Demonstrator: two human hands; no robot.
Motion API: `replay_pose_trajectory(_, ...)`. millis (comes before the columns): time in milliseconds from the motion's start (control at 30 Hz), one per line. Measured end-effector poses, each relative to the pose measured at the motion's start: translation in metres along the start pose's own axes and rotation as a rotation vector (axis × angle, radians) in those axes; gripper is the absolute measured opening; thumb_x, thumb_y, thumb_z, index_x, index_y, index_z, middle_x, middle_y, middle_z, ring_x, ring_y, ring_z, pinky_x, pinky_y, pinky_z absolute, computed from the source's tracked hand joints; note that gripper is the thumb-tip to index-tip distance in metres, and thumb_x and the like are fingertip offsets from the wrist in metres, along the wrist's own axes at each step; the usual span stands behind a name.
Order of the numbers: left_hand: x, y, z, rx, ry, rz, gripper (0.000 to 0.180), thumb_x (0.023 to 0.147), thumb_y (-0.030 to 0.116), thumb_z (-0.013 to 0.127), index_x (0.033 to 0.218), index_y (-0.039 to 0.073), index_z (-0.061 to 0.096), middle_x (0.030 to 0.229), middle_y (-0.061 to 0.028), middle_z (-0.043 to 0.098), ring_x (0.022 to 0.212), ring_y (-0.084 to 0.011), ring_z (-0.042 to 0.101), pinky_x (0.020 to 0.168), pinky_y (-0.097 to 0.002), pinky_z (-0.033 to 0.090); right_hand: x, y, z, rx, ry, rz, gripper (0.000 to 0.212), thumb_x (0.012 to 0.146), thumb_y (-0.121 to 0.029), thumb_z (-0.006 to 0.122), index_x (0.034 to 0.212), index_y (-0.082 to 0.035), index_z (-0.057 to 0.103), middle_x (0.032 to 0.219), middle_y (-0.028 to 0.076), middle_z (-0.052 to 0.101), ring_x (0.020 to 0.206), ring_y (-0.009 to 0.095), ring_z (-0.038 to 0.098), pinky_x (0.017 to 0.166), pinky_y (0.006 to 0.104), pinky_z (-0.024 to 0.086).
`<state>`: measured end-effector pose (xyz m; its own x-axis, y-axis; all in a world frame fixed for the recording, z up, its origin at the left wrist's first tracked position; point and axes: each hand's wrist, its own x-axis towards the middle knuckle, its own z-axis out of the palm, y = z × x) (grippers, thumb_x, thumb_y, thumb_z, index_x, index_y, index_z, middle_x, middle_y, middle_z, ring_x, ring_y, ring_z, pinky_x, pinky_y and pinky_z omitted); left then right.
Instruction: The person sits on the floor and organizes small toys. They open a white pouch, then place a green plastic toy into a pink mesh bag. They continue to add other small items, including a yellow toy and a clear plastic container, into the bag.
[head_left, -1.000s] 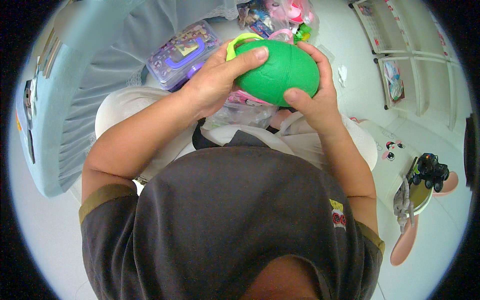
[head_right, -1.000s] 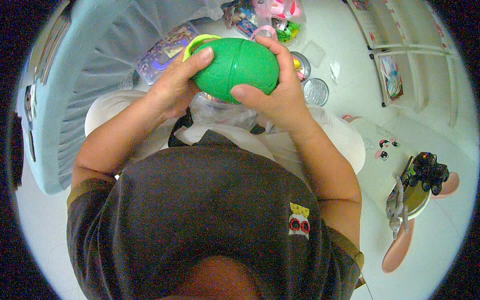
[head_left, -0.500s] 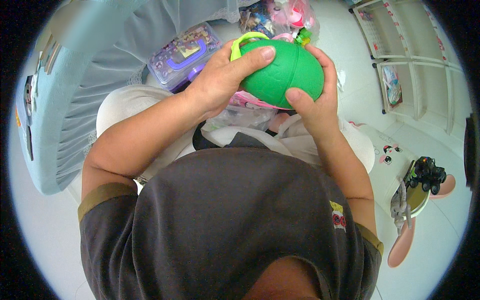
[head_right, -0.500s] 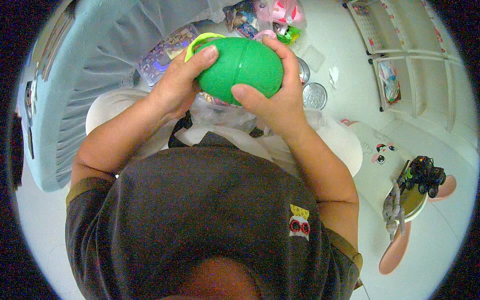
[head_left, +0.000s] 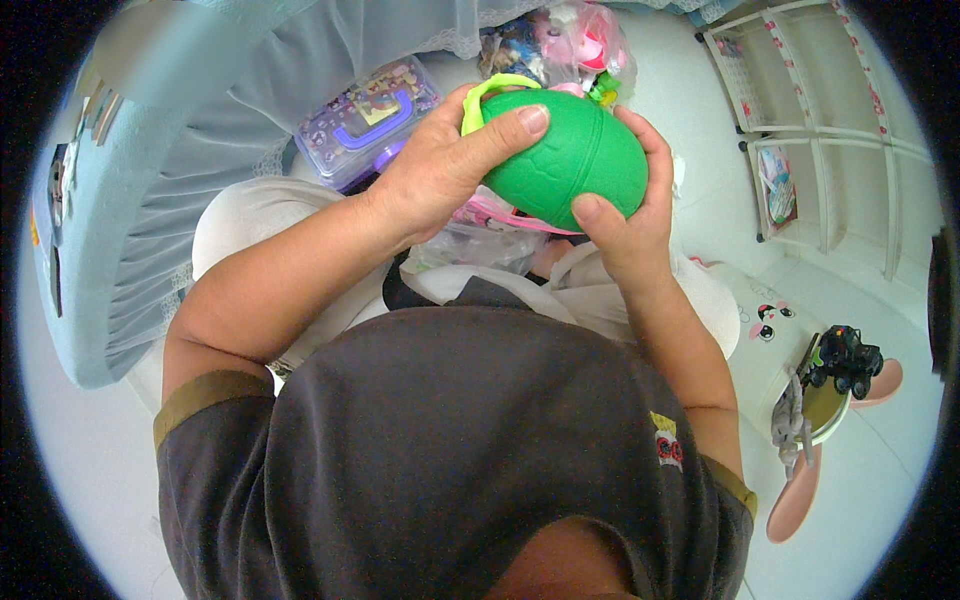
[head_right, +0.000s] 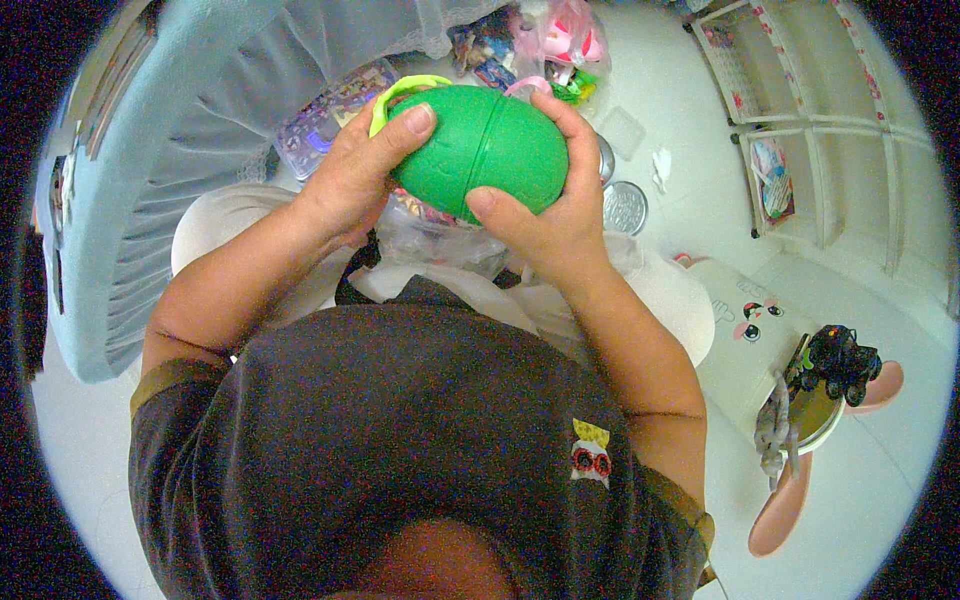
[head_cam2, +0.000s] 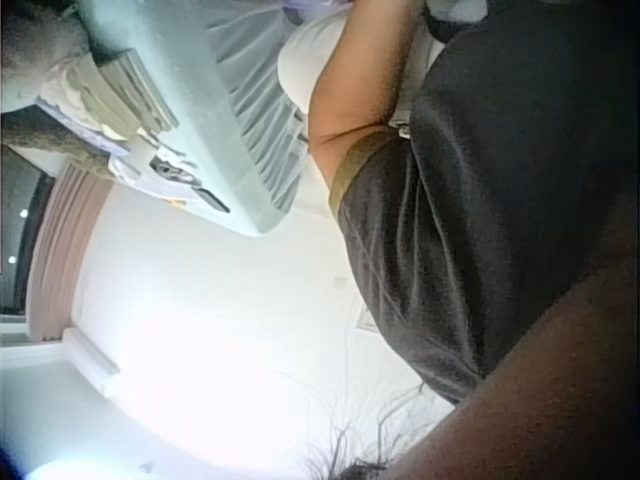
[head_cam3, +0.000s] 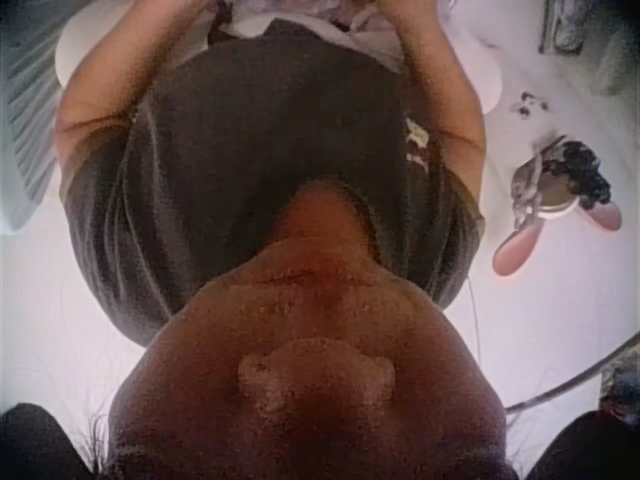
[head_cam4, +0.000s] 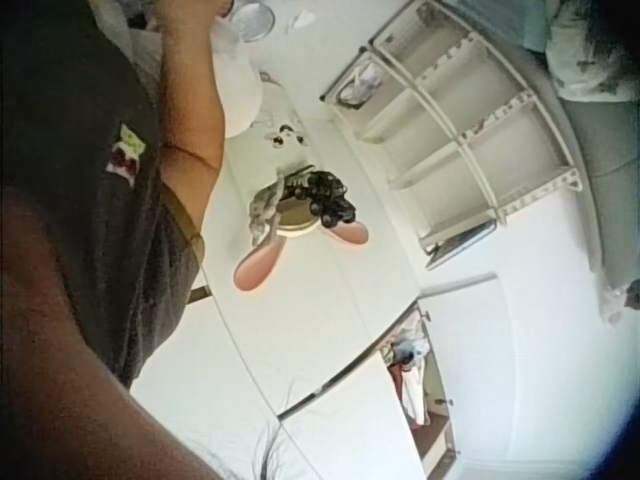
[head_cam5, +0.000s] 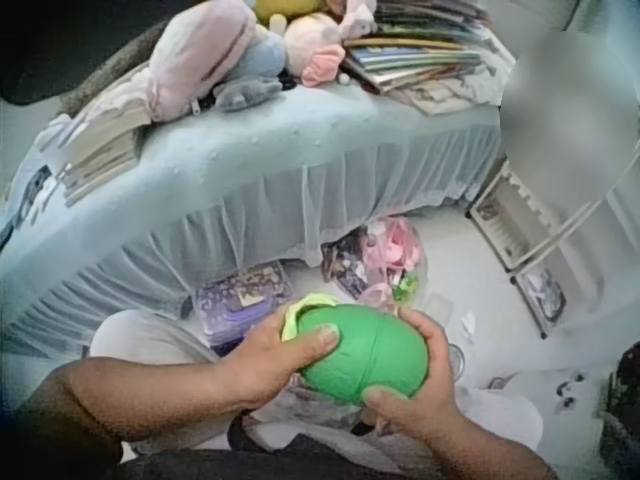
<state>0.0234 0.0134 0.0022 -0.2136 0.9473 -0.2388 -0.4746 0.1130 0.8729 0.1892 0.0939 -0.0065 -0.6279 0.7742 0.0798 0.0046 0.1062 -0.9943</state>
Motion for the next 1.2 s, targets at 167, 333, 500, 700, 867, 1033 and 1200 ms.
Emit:
replay_pose_trajectory(167, -0.0019, -0.0044, 0.0002, -0.012, 0.011, -0.004, 0.061, 0.079, 0.039, 0.064, 0.116, -0.003, 0.040, 0.104, -0.0135, 0.052, 0.097, -0.0174, 0.052, 0.085, -0.0289, 0.044, 0.0003, -0.0028, 0.0018, 0.032, -0.001, 0.048, 0.082, 0.063, -0.034, 0.077, 0.125, -0.005, 0.032, 0.113, 0.013, 0.046, 0.100, 0.021, 0.049, 0.086, 0.0335, 0.043)
replay_pose_trajectory(333, -0.0025, -0.0079, 0.0011, -0.032, 0.029, 0.000, 0.061, 0.079, 0.038, 0.064, 0.117, -0.003, 0.040, 0.104, -0.0131, 0.052, 0.097, -0.0174, 0.052, 0.085, -0.0288, 0.044, 0.0002, -0.0024, 0.0009, 0.068, -0.014, 0.067, 0.081, 0.063, -0.033, 0.077, 0.126, -0.005, 0.033, 0.115, 0.013, 0.045, 0.102, 0.021, 0.049, 0.087, 0.0339, 0.042)
replay_pose_trajectory(500, -0.0035, -0.0044, 0.0009, -0.033, -0.003, -0.007, 0.060, 0.079, 0.037, 0.064, 0.117, -0.003, 0.040, 0.104, -0.0129, 0.052, 0.097, -0.0171, 0.052, 0.085, -0.0284, 0.044, -0.0001, 0.0022, -0.0036, 0.054, -0.033, 0.050, 0.081, 0.063, -0.031, 0.077, 0.126, -0.005, 0.033, 0.116, 0.012, 0.044, 0.103, 0.021, 0.048, 0.088, 0.0336, 0.042)
replay_pose_trajectory(700, -0.0037, -0.0025, 0.0017, -0.013, -0.001, -0.001, 0.059, 0.079, 0.037, 0.064, 0.116, -0.003, 0.041, 0.104, -0.0125, 0.053, 0.096, -0.0166, 0.052, 0.083, -0.0278, 0.044, -0.0019, -0.0018, 0.0003, 0.095, -0.040, 0.099, 0.080, 0.063, -0.029, 0.077, 0.126, -0.004, 0.034, 0.115, 0.012, 0.044, 0.103, 0.021, 0.048, 0.088, 0.0331, 0.042)
replay_pose_trajectory(867, -0.0047, -0.0001, 0.0033, -0.008, 0.006, -0.014, 0.059, 0.079, 0.036, 0.064, 0.116, -0.002, 0.041, 0.104, -0.0123, 0.053, 0.096, -0.0165, 0.052, 0.083, -0.0279, 0.044, -0.0008, 0.0001, -0.0023, 0.022, -0.038, 0.060, 0.081, 0.063, -0.029, 0.077, 0.126, -0.004, 0.033, 0.114, 0.012, 0.044, 0.102, 0.021, 0.048, 0.087, 0.0326, 0.042)
replay_pose_trajectory(1033, -0.0049, -0.0012, 0.0031, -0.004, 0.008, 0.006, 0.057, 0.080, 0.036, 0.063, 0.116, -0.003, 0.042, 0.104, -0.0123, 0.053, 0.095, -0.0164, 0.053, 0.083, -0.0279, 0.045, -0.0019, -0.0027, 0.0010, 0.054, -0.027, 0.055, 0.081, 0.062, -0.031, 0.078, 0.125, -0.004, 0.033, 0.113, 0.012, 0.045, 0.102, 0.020, 0.048, 0.087, 0.0326, 0.041)
replay_pose_trajectory(1200, -0.0043, -0.0037, 0.0014, -0.022, 0.002, 0.027, 0.054, 0.081, 0.037, 0.062, 0.114, -0.003, 0.044, 0.102, -0.0115, 0.054, 0.094, -0.0159, 0.054, 0.082, -0.0277, 0.045, -0.0025, -0.0024, 0.0032, 0.080, -0.019, 0.050, 0.082, 0.062, -0.032, 0.078, 0.125, -0.005, 0.033, 0.113, 0.011, 0.045, 0.102, 0.020, 0.047, 0.087, 0.0328, 0.041)
